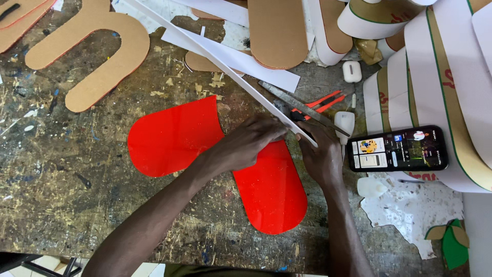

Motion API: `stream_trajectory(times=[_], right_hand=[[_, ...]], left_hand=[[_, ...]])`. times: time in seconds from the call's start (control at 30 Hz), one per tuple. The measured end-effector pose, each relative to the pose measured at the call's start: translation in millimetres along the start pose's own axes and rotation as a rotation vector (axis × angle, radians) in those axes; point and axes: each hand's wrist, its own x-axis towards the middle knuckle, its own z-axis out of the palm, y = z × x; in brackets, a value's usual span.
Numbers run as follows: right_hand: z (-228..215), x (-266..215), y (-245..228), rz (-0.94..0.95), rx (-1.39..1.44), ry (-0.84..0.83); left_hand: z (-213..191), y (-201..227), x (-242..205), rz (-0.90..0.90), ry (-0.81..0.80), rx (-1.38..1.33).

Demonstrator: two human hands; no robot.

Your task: The person uses shears to trim a red cardboard cutout, removing excess material and refining the edges. They then handle a long white strip of material, positioning it over the red cutout and adjusting its placement.

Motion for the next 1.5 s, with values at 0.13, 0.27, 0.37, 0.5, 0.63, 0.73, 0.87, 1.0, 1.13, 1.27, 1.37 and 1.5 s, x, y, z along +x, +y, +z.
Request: stream_trajectory(times=[0.13, 0.27, 0.37, 0.5, 0.63, 0.73, 0.87, 1.0, 1.13, 1.27, 1.37, 1.5], right_hand=[[-4, 2, -3, 0.015, 0.025, -0.02], [-5, 2, -6, 0.071, -0.01, -0.074], [-2, 1, -11, 0.062, 0.01, -0.041], [2, -4, -7, 0.009, 0.062, 0.004], [6, -7, -2, -0.001, 0.032, 0.032], [6, -7, 1, -0.007, 0.082, 0.051], [0, -5, -5, 0.013, 0.046, 0.024], [-1, 0, -11, 0.015, -0.022, 0.068], [1, 1, -6, 0.0, 0.023, 0.027], [0, 1, -8, -0.024, 0.046, 0.008], [-3, 2, -10, -0.033, 0.066, 0.009], [-1, -1, -13, -0.01, 0.103, 0.027]], left_hand=[[-7, 4, -47, 0.04, 0.0, 0.02], [-32, -12, -109, -0.076, 0.023, 0.015], [-32, -47, -135, -0.262, 0.062, 0.09], [-41, -74, -134, -0.386, 0.121, 0.162], [-39, -84, -112, -0.408, 0.144, 0.1], [-30, -94, -110, -0.365, 0.179, 0.107], [-33, -74, -117, -0.333, 0.215, 0.161], [8, -64, -132, -0.242, 0.241, 0.136], [-5, -35, -122, -0.213, 0.212, 0.053], [-15, -38, -114, -0.261, 0.233, 0.088], [-19, -42, -112, -0.278, 0.225, 0.084], [-6, -52, -120, -0.302, 0.257, 0.032]])
